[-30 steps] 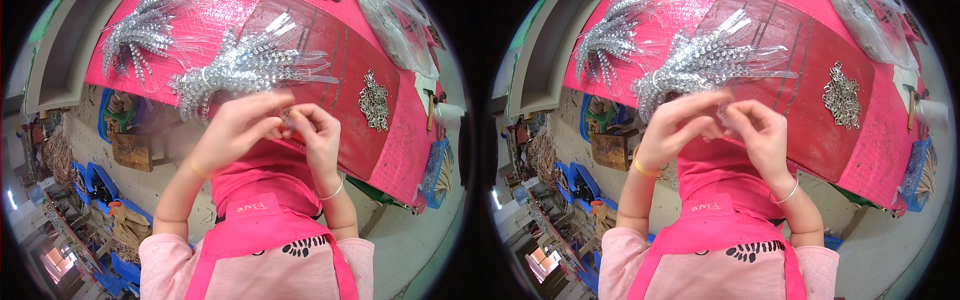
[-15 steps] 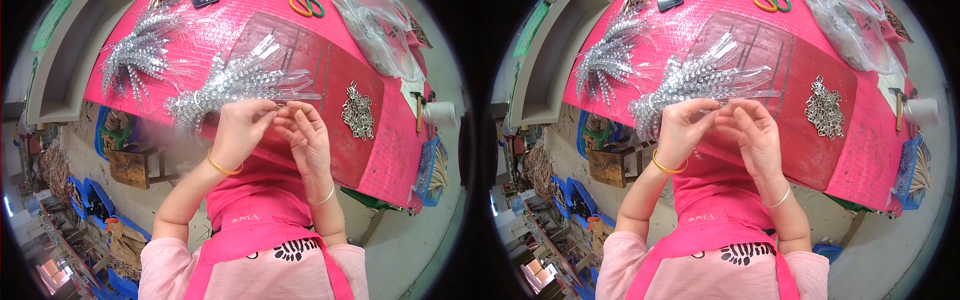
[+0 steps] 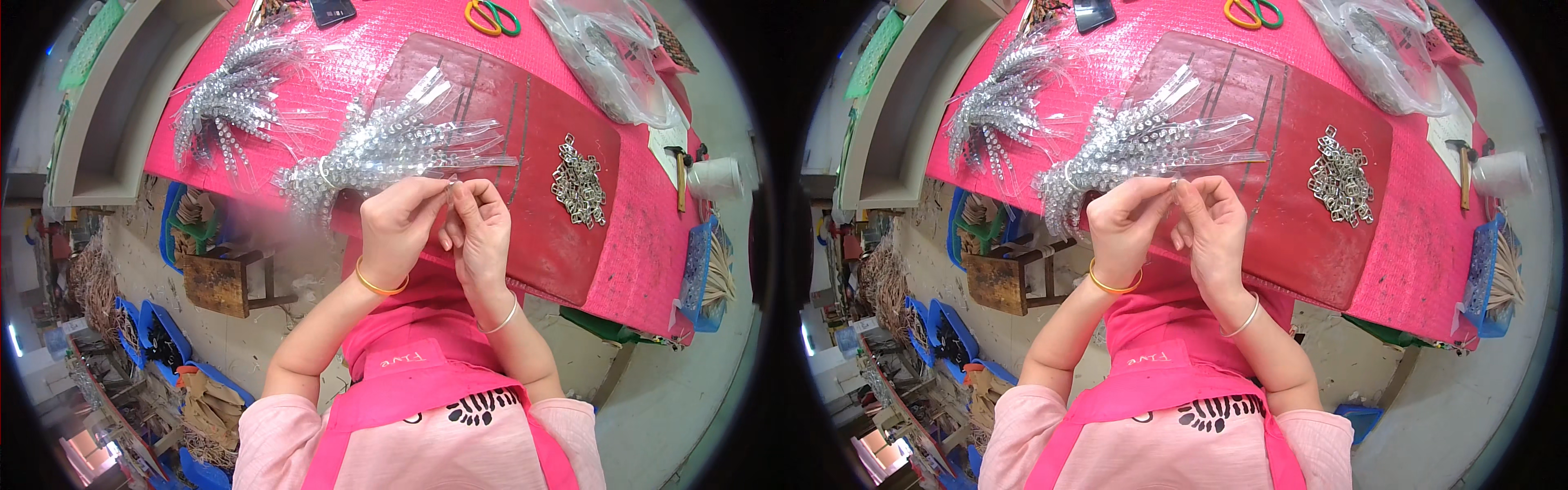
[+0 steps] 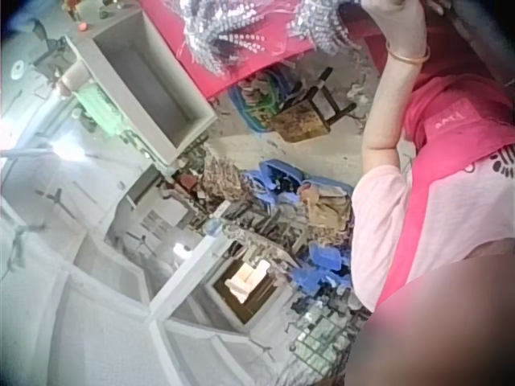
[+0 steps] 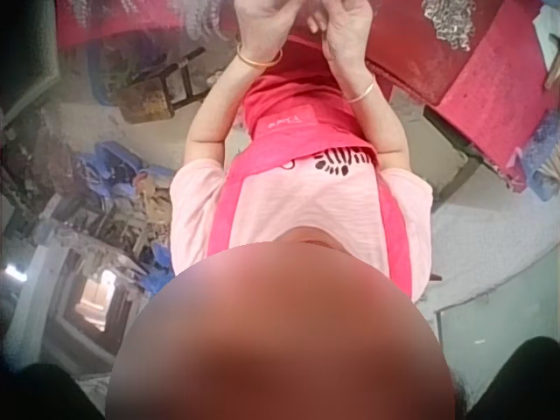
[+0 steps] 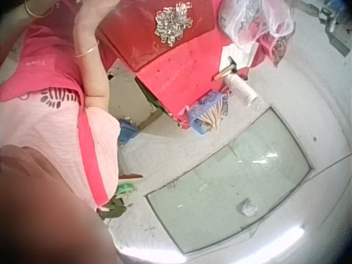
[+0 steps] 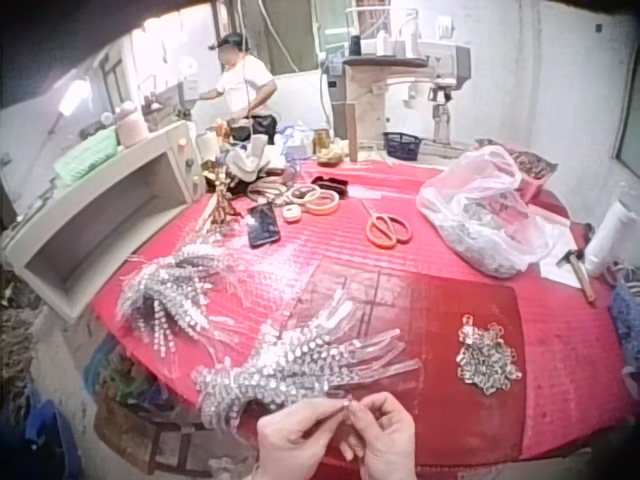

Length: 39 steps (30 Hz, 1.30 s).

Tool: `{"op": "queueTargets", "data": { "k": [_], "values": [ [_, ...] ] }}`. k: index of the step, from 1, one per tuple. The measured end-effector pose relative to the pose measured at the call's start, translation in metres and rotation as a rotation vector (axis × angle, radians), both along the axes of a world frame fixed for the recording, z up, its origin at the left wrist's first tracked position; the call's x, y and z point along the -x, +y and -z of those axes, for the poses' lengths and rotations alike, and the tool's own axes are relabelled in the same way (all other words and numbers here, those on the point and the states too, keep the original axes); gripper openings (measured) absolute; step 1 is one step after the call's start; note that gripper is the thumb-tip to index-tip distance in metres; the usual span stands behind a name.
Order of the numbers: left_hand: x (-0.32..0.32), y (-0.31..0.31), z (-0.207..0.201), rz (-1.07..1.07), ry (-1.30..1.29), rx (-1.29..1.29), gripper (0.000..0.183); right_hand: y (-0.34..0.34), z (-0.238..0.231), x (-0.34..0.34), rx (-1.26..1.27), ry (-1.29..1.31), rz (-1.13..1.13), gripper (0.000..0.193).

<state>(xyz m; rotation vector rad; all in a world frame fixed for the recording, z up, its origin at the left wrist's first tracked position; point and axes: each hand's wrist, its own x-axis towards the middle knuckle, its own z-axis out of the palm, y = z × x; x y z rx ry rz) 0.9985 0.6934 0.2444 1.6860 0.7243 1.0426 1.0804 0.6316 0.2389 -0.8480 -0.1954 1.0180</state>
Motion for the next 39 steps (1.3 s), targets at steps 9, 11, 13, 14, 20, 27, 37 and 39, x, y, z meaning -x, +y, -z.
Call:
{"op": "queueTargets", "data": {
  "k": [9,11,13,14,20,27,37,39],
  "values": [
    [0.009,0.004,0.007,0.016,0.038,-0.387,0.013,0.001,-0.001,-0.001,-0.004,-0.053,-0.074,0.020],
    [0.013,0.007,-0.002,0.156,0.124,-0.498,0.014,-0.008,0.006,-0.009,0.001,-0.124,-0.142,0.016],
    [0.023,0.012,0.004,0.282,0.143,-0.543,0.015,-0.017,0.009,-0.019,-0.014,-0.245,-0.163,0.007],
    [0.029,0.014,0.006,0.404,0.167,-0.587,0.015,-0.022,0.012,-0.019,-0.014,-0.245,-0.163,0.007],
    [0.059,0.016,0.011,0.692,0.720,-0.869,0.011,-0.018,-0.006,-0.067,0.372,-1.363,0.096,0.005],
    [0.030,0.013,-0.007,0.490,0.331,-0.797,0.016,0.001,0.004,-0.091,0.278,-1.952,-0.028,0.005],
    [-0.007,0.035,-0.019,0.625,0.420,-0.606,0.010,-0.048,-0.036,-0.076,0.341,-0.923,-0.295,0.009],
    [-0.005,0.038,-0.028,0.733,0.448,-0.502,0.010,-0.053,-0.027,-0.122,0.431,-1.115,-0.078,0.011]
  ]
}}
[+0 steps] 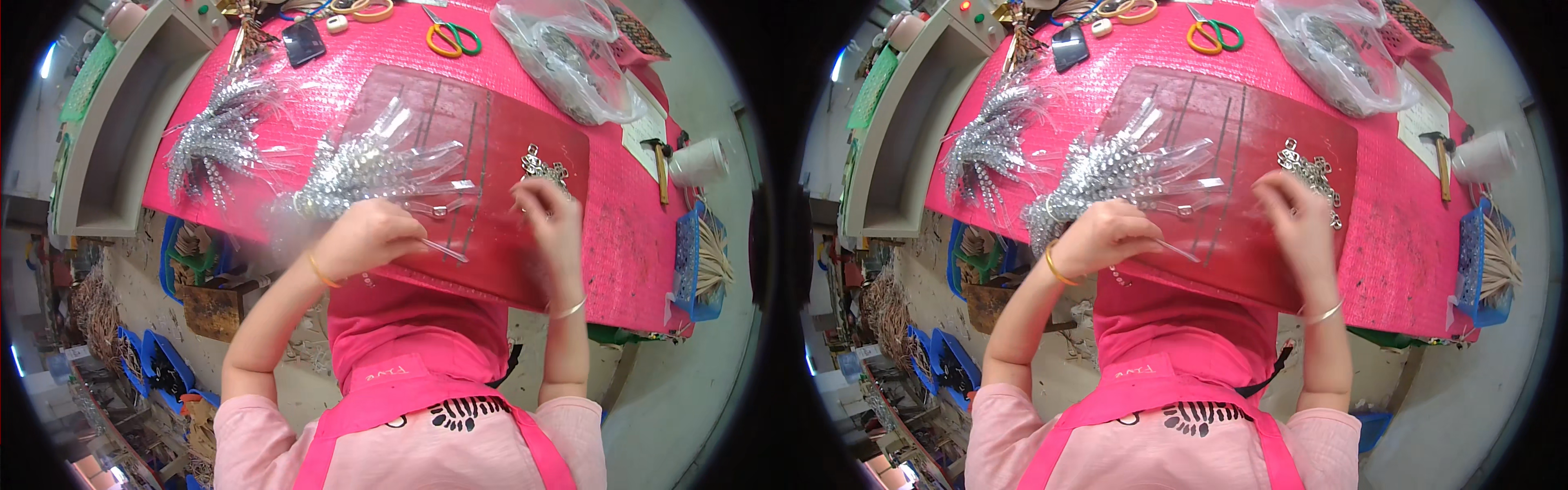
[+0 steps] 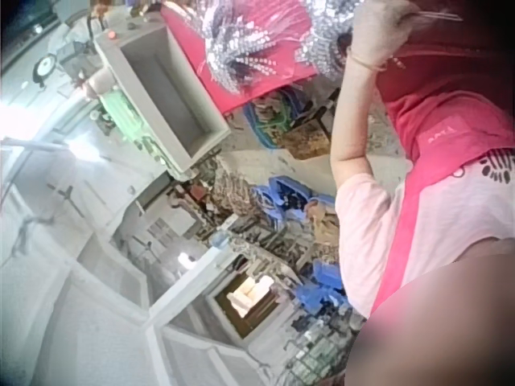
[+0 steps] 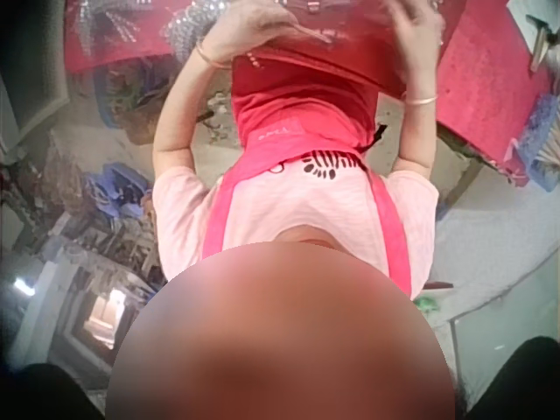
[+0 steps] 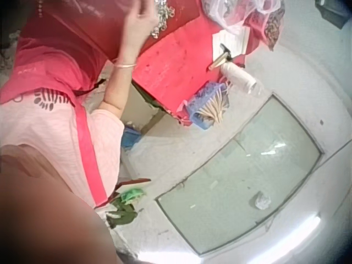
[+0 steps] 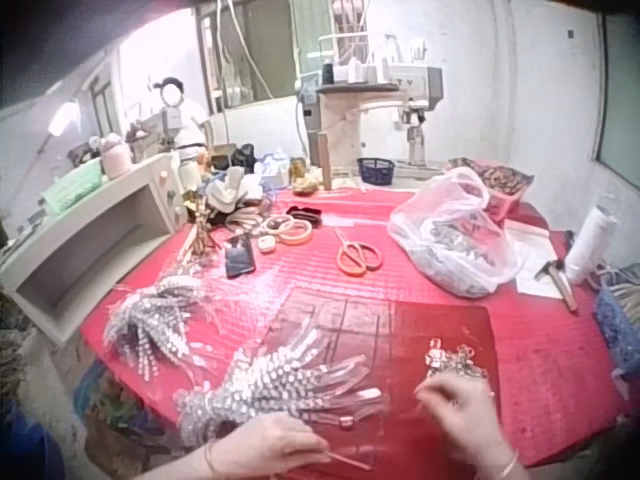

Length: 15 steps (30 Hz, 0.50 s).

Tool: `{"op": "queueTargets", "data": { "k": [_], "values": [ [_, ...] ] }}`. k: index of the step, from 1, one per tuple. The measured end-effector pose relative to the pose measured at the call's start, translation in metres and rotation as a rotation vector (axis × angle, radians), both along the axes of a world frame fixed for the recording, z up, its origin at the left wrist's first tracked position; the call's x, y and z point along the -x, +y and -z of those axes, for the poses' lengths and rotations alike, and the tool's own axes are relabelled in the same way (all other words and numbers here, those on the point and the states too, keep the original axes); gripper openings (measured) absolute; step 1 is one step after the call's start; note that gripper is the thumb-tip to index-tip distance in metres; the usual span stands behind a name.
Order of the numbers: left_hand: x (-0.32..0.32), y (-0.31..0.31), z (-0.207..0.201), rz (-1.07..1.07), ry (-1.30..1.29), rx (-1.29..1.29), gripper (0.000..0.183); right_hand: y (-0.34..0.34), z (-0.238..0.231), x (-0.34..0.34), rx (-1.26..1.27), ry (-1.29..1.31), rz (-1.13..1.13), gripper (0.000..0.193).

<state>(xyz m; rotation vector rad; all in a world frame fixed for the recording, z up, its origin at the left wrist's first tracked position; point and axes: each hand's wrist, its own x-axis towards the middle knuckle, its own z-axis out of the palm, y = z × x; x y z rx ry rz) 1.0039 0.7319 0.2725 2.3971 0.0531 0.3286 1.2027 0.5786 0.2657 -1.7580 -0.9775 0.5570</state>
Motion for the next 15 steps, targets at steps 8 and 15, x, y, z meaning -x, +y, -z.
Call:
{"op": "queueTargets", "data": {
  "k": [8,15],
  "values": [
    [-0.024,-0.005,0.002,-0.114,0.015,0.101,0.012,0.026,0.025,-0.060,0.282,-0.678,-0.198,0.014],
    [-0.033,-0.003,-0.004,-0.295,0.104,0.667,0.014,0.008,0.009,-0.044,0.045,0.534,-0.133,0.007]
  ]
}}
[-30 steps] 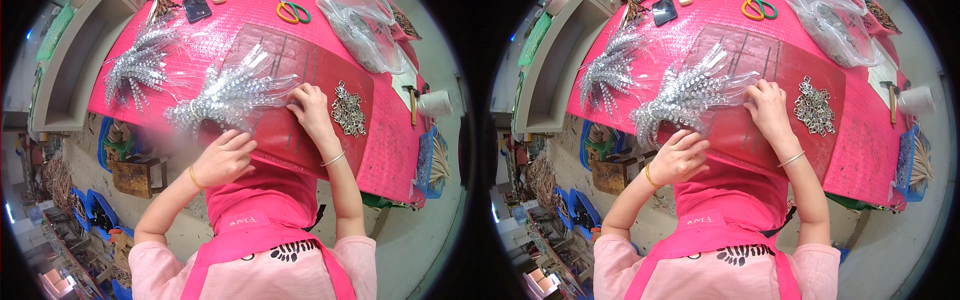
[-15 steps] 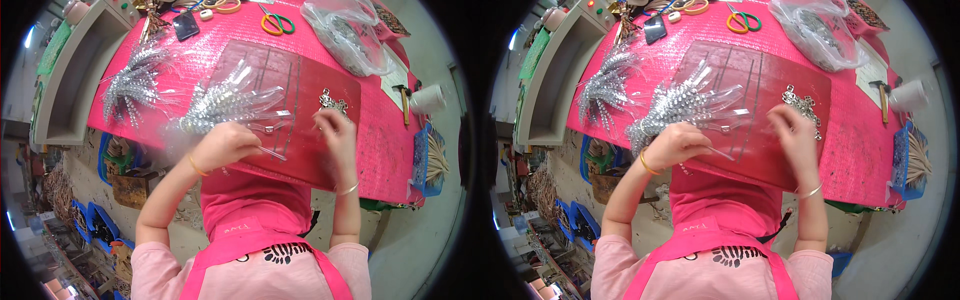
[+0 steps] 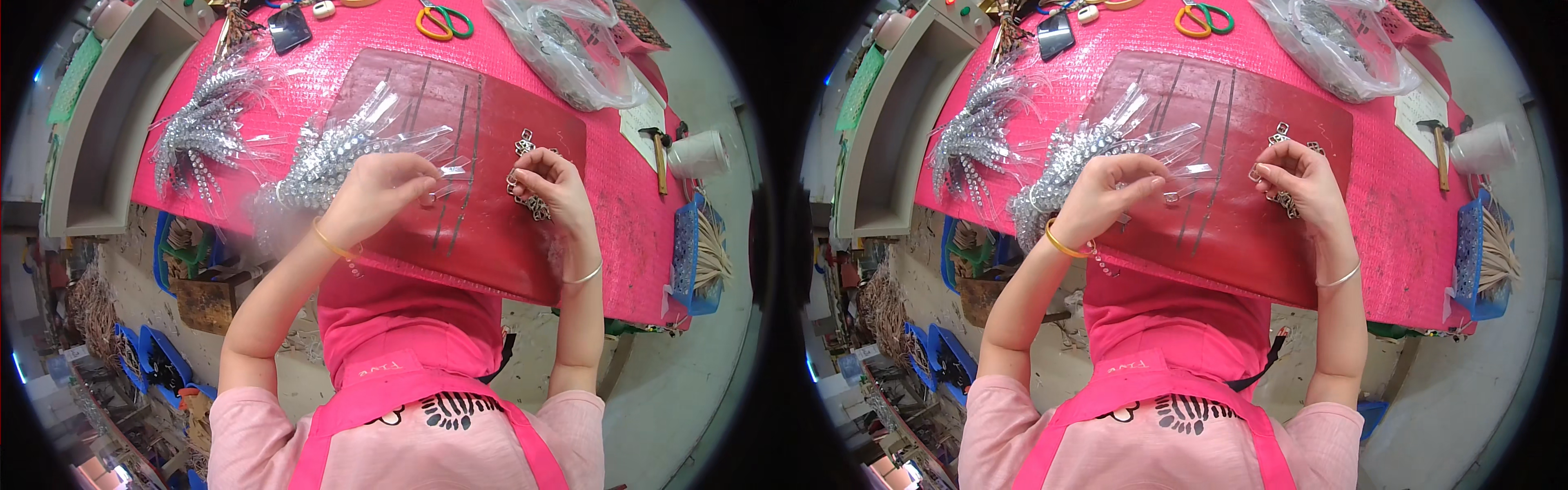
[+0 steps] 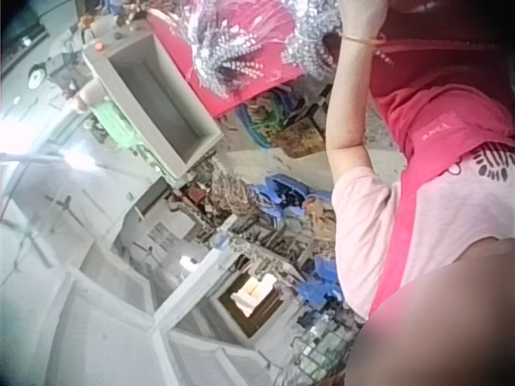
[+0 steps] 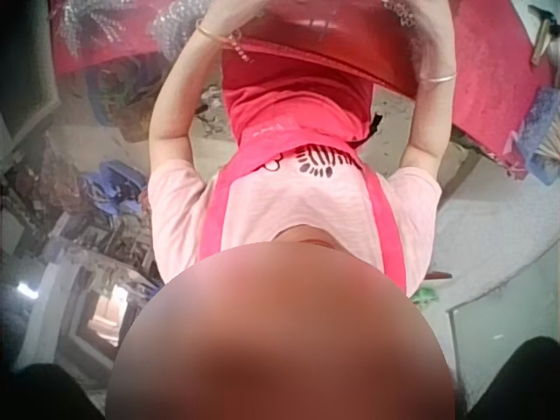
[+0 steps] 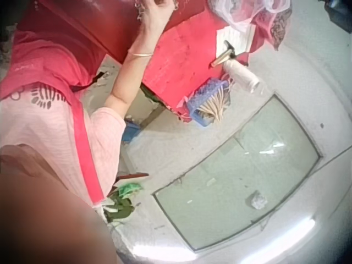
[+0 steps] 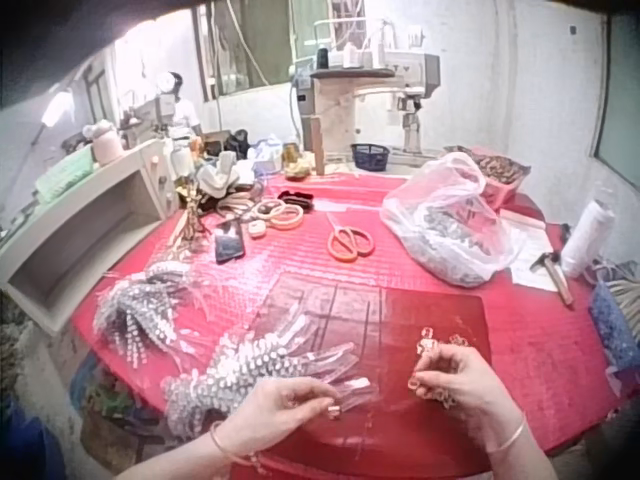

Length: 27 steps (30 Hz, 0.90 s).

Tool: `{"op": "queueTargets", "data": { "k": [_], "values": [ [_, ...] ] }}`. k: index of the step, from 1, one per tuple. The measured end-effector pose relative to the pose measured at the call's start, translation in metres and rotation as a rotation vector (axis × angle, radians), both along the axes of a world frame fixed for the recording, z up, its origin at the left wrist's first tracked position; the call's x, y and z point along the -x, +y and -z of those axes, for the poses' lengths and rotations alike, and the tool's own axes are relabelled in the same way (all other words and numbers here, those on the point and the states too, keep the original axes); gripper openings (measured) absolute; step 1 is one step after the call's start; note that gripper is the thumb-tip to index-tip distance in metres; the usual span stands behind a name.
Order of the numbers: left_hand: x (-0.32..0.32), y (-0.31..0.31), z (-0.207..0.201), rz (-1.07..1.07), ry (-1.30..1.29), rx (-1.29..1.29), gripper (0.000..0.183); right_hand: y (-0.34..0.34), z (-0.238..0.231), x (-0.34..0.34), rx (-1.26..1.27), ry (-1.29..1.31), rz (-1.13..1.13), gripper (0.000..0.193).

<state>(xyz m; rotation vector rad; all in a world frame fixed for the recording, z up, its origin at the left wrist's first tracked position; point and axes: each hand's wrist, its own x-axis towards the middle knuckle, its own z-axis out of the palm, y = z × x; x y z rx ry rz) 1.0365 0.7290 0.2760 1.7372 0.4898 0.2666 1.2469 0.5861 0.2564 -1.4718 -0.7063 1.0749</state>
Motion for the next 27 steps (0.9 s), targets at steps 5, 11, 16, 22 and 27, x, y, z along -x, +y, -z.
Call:
{"op": "queueTargets", "data": {
  "k": [5,11,16,22,27],
  "values": [
    [-0.005,0.004,0.004,0.032,0.000,0.117,0.016,-0.002,-0.004,0.016,-0.017,0.114,0.038,0.010],
    [-0.005,0.008,0.007,0.016,-0.055,0.206,0.018,0.001,-0.009,0.044,-0.168,0.111,0.015,0.010],
    [-0.005,0.006,0.000,0.006,-0.045,0.297,0.016,0.004,-0.002,0.064,-0.329,-0.077,-0.019,0.007],
    [-0.002,0.010,0.004,-0.003,-0.076,0.335,0.016,0.015,0.004,0.080,-0.287,0.104,0.124,0.020],
    [-0.001,0.012,0.003,-0.027,-0.056,0.381,0.017,0.022,-0.002,0.078,-0.351,0.073,0.215,0.031]
  ]
}}
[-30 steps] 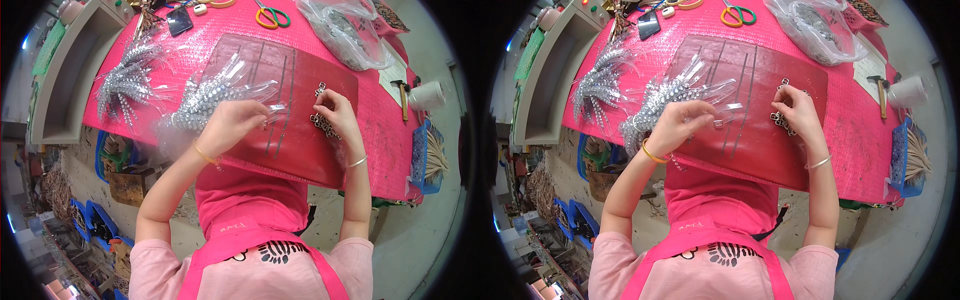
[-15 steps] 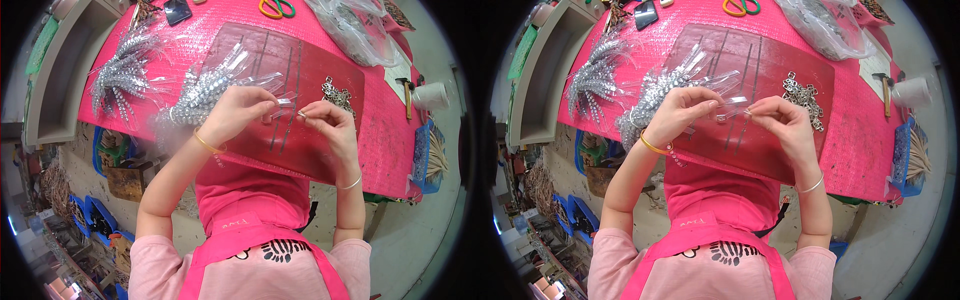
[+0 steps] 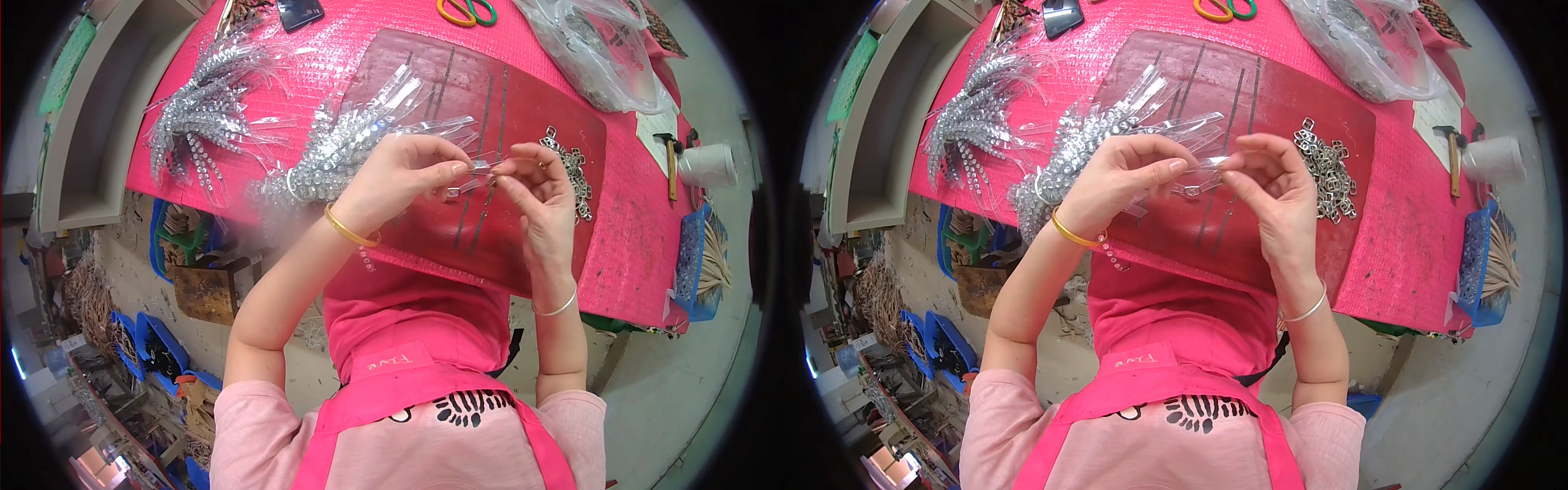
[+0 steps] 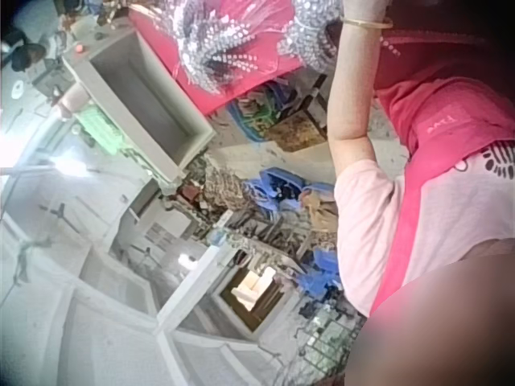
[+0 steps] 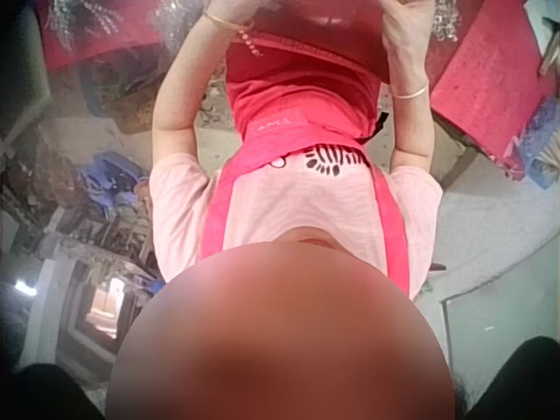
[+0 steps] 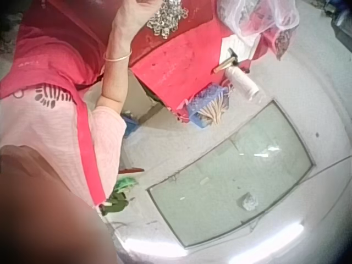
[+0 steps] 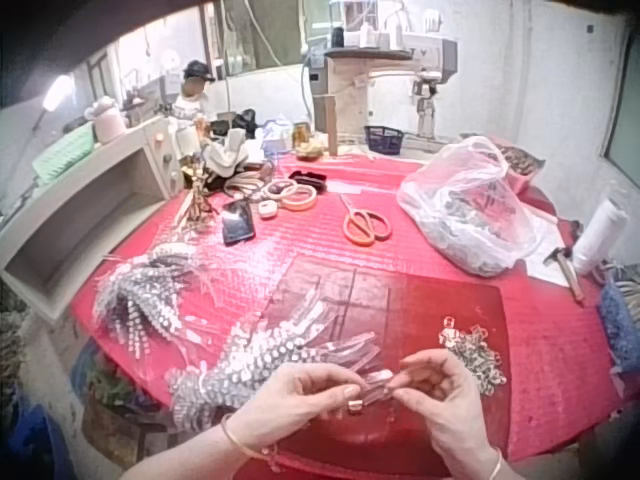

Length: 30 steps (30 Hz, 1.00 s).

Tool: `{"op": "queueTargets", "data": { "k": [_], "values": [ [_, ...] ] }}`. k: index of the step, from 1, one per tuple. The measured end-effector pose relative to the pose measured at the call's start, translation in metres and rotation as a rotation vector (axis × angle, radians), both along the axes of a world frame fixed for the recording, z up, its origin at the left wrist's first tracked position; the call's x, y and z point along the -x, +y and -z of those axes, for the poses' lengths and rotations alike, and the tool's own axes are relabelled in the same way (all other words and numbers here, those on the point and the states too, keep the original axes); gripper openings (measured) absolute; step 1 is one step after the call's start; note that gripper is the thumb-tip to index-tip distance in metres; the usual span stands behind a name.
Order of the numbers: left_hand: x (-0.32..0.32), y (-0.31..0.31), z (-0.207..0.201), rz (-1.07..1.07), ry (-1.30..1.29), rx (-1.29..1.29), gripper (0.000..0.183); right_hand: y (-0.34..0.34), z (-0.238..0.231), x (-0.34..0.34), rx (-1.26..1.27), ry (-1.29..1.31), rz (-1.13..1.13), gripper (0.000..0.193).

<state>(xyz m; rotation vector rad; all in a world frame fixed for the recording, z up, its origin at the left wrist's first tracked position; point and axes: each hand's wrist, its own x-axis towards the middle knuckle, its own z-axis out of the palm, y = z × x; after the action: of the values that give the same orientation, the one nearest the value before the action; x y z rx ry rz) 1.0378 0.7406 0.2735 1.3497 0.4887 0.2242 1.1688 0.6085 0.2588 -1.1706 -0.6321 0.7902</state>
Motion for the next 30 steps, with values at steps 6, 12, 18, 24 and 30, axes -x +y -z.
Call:
{"op": "queueTargets", "data": {
  "k": [6,12,18,24,30],
  "values": [
    [-0.001,0.000,-0.001,0.006,-0.041,0.034,0.018,0.005,-0.003,-0.009,-0.071,0.025,-0.045,0.030],
    [-0.001,-0.001,-0.007,0.074,0.031,0.072,0.020,0.006,-0.007,-0.008,-0.034,0.085,-0.070,0.029],
    [-0.006,-0.006,0.007,0.048,-0.047,0.066,0.018,0.007,-0.008,-0.001,-0.029,0.071,-0.103,0.026],
    [-0.006,-0.012,0.011,0.045,-0.131,0.093,0.018,0.005,-0.003,-0.002,-0.019,-0.023,-0.084,0.021],
    [0.005,-0.015,0.004,0.057,-0.089,-0.078,0.016,0.002,-0.002,0.010,-0.033,-0.045,-0.085,0.018]
  ]
}}
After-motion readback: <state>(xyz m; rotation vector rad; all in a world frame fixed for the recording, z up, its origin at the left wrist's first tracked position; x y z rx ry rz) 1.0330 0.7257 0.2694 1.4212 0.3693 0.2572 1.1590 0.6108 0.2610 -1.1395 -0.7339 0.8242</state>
